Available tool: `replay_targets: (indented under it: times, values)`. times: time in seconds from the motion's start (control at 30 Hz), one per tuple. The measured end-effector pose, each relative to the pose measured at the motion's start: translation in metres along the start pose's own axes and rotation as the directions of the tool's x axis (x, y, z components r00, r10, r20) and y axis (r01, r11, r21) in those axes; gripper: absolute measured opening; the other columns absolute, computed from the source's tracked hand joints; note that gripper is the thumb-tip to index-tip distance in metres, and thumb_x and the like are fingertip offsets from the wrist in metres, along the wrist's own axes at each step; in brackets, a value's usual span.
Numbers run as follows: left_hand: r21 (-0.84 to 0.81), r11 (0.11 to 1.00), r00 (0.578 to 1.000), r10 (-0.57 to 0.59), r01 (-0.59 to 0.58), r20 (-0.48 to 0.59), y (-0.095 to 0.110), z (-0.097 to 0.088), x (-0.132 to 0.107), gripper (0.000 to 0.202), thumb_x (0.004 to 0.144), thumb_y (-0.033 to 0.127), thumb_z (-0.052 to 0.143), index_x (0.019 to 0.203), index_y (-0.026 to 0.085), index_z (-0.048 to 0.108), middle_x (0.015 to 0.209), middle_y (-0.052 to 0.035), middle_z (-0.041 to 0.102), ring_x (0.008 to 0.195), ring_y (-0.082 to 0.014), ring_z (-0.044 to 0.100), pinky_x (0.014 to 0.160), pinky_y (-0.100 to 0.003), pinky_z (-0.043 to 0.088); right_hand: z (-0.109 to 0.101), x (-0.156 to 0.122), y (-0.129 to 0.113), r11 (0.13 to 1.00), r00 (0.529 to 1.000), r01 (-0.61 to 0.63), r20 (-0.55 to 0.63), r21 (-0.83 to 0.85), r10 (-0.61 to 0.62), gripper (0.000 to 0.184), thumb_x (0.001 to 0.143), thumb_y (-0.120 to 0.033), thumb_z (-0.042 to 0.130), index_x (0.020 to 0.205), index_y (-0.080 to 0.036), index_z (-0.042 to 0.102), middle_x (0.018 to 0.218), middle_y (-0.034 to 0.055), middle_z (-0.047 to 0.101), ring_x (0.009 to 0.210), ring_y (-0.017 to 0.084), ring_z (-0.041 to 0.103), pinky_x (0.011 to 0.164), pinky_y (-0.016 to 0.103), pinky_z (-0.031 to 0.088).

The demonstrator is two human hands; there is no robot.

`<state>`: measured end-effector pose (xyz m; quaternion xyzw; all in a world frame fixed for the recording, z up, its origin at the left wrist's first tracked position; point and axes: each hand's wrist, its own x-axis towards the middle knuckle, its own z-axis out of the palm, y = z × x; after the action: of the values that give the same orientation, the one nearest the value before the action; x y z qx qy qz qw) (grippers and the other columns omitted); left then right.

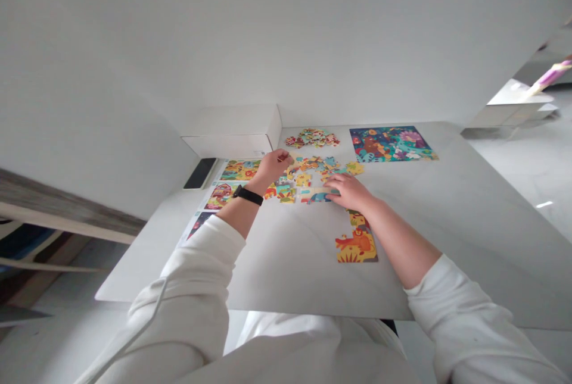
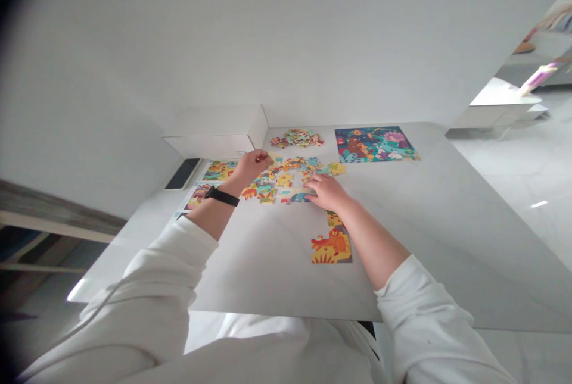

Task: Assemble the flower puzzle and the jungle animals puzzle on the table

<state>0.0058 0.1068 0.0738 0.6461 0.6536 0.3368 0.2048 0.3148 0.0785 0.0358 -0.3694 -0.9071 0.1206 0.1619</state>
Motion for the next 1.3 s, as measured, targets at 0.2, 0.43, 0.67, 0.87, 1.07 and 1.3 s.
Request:
replay_targets:
  times: [0.2,0.43,0.67,0.87,1.07,1.3]
  values:
    - [-0.468,0.871,0.986,-0.096,0.15,0.138,-0.002,0.014,-0.06,0.029,0.092,0.034,0.076,0.113,0.02,0.063,0.094,-0.0031,0.074,0.069,-0.0131,0.07,0.068,-0.027,0.06,0.006,-0.011,-0.002,0.999,1.0,0.005,0.022,-0.034,-0.005,0.034,0.094,-0.024,0.081,0.128,-0.023,0.08,0.132,0.0124,0.076,0.125,0.032,0.07,0.113,0.048,0.053]
    - [-0.538,0.802,0.918,-0.032,0.26,0.396,-0.025,0.02,-0.101,0.04,0.081,0.044,0.086,0.107,0.019,0.067,0.08,0.0001,0.069,0.071,-0.016,0.07,0.063,-0.026,0.054,0.017,-0.027,0.007,0.999,0.996,0.036,-0.085,-0.019,-0.038,0.031,0.095,-0.026,0.079,0.125,-0.027,0.08,0.135,0.0109,0.075,0.128,0.032,0.07,0.115,0.052,0.054]
    - [-0.596,0.785,0.978,-0.055,0.166,0.2,-0.038,0.028,-0.092,0.035,0.08,0.036,0.084,0.107,0.019,0.069,0.079,0.0027,0.067,0.072,-0.0133,0.064,0.066,-0.025,0.045,0.02,-0.026,0.013,0.996,0.988,0.086,-0.127,0.009,-0.084,0.024,0.096,-0.026,0.078,0.119,-0.028,0.082,0.127,0.0098,0.08,0.123,0.033,0.074,0.111,0.054,0.056]
    - [-0.636,0.77,0.998,-0.02,0.057,0.065,-0.042,0.027,-0.089,0.041,0.085,0.032,0.08,0.123,0.02,0.069,0.075,0.0051,0.062,0.067,-0.0114,0.059,0.063,-0.023,0.04,0.015,-0.029,0.016,0.995,0.989,0.1,-0.113,0.029,-0.096,0.024,0.094,-0.027,0.079,0.118,-0.026,0.082,0.128,0.0099,0.08,0.124,0.033,0.073,0.111,0.054,0.056]
    - [-0.63,0.776,0.997,0.018,0.029,0.068,-0.037,0.022,-0.093,0.039,0.086,0.035,0.081,0.121,0.02,0.071,0.07,0.0059,0.055,0.061,-0.0104,0.051,0.059,-0.024,0.036,0.01,-0.036,0.018,0.993,0.99,0.113,-0.085,0.038,-0.109,0.024,0.095,-0.028,0.078,0.118,-0.026,0.082,0.128,0.0101,0.08,0.124,0.034,0.073,0.112,0.055,0.056]
    - [-0.552,0.834,0.989,0.098,-0.018,0.115,-0.029,0.027,-0.102,0.041,0.085,0.037,0.082,0.121,0.018,0.07,0.074,0.0045,0.059,0.065,-0.0112,0.054,0.063,-0.024,0.04,0.001,-0.06,0.022,0.996,0.994,0.079,-0.071,0.03,-0.077,0.024,0.097,-0.03,0.075,0.12,-0.028,0.082,0.128,0.0099,0.08,0.119,0.033,0.074,0.11,0.055,0.057]
